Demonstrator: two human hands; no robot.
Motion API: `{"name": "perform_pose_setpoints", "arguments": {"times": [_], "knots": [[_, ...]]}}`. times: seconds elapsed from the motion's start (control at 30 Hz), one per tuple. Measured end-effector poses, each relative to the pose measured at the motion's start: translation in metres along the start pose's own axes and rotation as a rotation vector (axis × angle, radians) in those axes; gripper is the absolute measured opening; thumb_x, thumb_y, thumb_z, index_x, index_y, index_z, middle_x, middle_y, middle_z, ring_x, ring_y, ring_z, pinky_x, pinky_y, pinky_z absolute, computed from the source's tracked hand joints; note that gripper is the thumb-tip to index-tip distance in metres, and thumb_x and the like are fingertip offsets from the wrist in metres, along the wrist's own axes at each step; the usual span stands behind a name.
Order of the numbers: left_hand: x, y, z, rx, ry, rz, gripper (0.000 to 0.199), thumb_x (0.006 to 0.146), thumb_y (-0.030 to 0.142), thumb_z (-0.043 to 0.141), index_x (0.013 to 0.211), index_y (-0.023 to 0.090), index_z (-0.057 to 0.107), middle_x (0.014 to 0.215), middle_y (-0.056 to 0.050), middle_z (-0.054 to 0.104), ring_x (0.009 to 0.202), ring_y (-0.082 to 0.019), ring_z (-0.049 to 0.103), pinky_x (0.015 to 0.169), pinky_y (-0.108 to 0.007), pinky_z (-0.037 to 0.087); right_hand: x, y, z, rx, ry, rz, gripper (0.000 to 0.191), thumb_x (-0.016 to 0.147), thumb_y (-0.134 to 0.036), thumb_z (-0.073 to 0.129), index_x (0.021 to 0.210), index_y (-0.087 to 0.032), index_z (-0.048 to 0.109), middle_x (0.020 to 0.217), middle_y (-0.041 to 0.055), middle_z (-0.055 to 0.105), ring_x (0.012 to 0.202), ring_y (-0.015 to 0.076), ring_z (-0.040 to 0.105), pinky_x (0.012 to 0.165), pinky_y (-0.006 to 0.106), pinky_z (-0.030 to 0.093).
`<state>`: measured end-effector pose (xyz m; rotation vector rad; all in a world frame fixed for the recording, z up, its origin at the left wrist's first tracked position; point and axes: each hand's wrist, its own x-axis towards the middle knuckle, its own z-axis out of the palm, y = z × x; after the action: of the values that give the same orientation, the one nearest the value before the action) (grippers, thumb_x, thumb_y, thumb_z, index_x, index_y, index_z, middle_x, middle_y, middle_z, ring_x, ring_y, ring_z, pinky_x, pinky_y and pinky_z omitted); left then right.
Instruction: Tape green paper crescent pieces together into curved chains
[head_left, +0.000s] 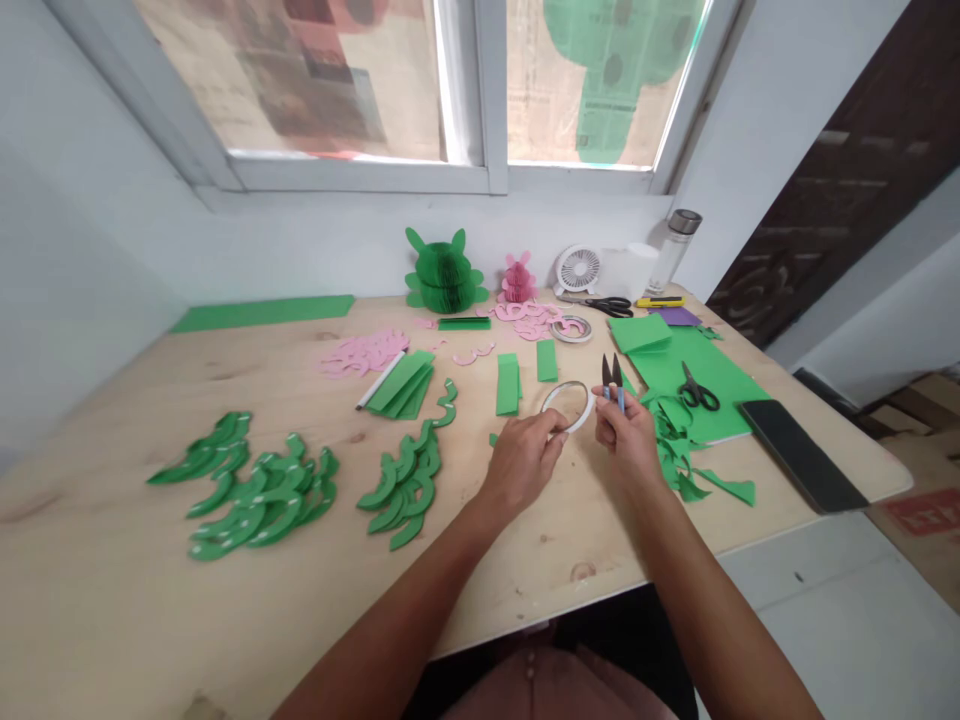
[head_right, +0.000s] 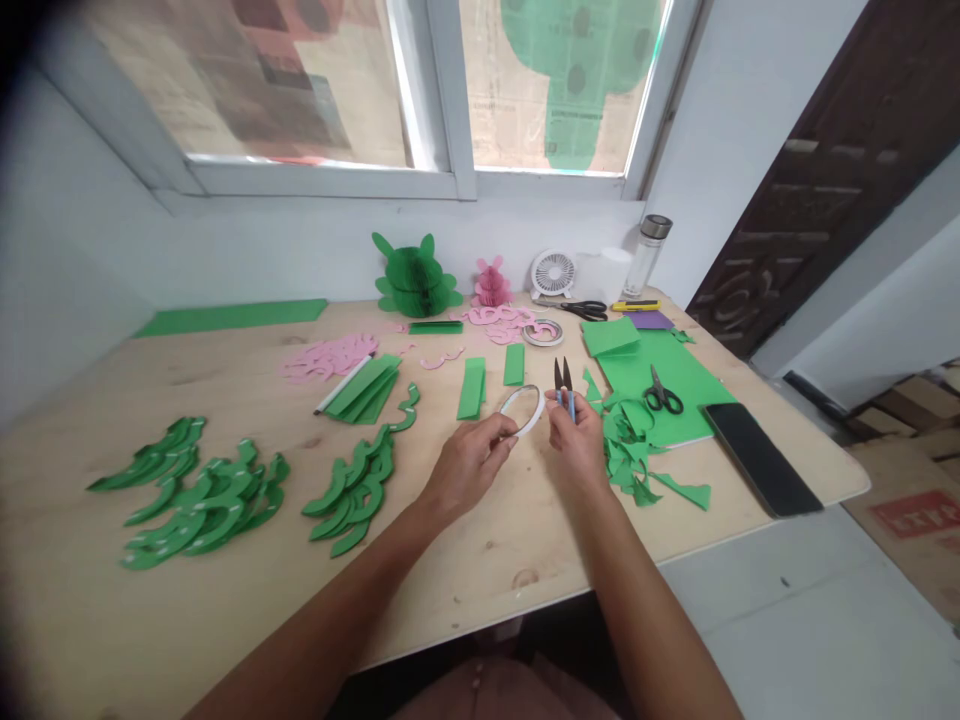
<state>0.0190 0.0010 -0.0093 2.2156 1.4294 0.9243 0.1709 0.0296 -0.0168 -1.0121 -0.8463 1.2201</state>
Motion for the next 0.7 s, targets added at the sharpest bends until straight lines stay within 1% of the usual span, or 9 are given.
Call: {"name": "perform_pose_setpoints", "arguments": {"times": [0.17, 0.43, 0.57, 0.7], "knots": [[-0.0003, -0.0031, 0.0006, -0.033, -0.009, 0.000, 0.010, 0.086, 0.019, 0.048, 0.086, 0.021, 0.058, 0.078, 0.001, 0.066, 0.075, -0.016, 0.059, 0.073, -0.028, 0.041, -0.0012, 0.0002, 0.0005, -0.042, -0.007, -0.015, 0.027, 0.064, -0.035, 0.070, 0.082, -0.018, 0.059, 0.048, -0.0113, 0.032, 0.036, 0.0025, 0.021, 0.034, 0.018, 0.014], [-0.0002, -0.0046, -0.0005, -0.054, -0.012, -0.013, 0.011, 0.085, 0.020, 0.048, 0.086, 0.021, 0.058, 0.078, 0.001, 0.066, 0.074, -0.015, 0.060, 0.074, -0.028, 0.043, -0.0030, -0.0016, 0.0029, -0.078, -0.016, -0.014, 0.028, 0.063, -0.037, 0.072, 0.076, -0.019, 0.055, 0.049, -0.0106, 0.033, 0.037, 0.0032, 0.024, 0.035, 0.019, 0.017], [-0.0003, -0.0044, -0.0012, -0.049, 0.009, -0.044, 0.009, 0.085, 0.021, 0.049, 0.086, 0.022, 0.058, 0.078, 0.001, 0.066, 0.074, -0.015, 0.060, 0.074, -0.027, 0.043, -0.0035, -0.0023, 0.0036, -0.088, -0.032, -0.017, 0.030, 0.063, -0.038, 0.072, 0.074, -0.019, 0.052, 0.050, -0.0102, 0.034, 0.038, 0.0033, 0.026, 0.036, 0.019, 0.017], [-0.0003, -0.0055, -0.0015, -0.063, 0.042, -0.079, 0.006, 0.084, 0.022, 0.051, 0.084, 0.021, 0.057, 0.077, 0.001, 0.066, 0.075, -0.015, 0.060, 0.073, -0.027, 0.044, -0.0013, 0.0016, 0.0014, -0.063, -0.065, -0.048, 0.030, 0.064, -0.038, 0.073, 0.073, -0.019, 0.051, 0.053, -0.0095, 0.035, 0.039, 0.0029, 0.025, 0.036, 0.019, 0.017]]}}
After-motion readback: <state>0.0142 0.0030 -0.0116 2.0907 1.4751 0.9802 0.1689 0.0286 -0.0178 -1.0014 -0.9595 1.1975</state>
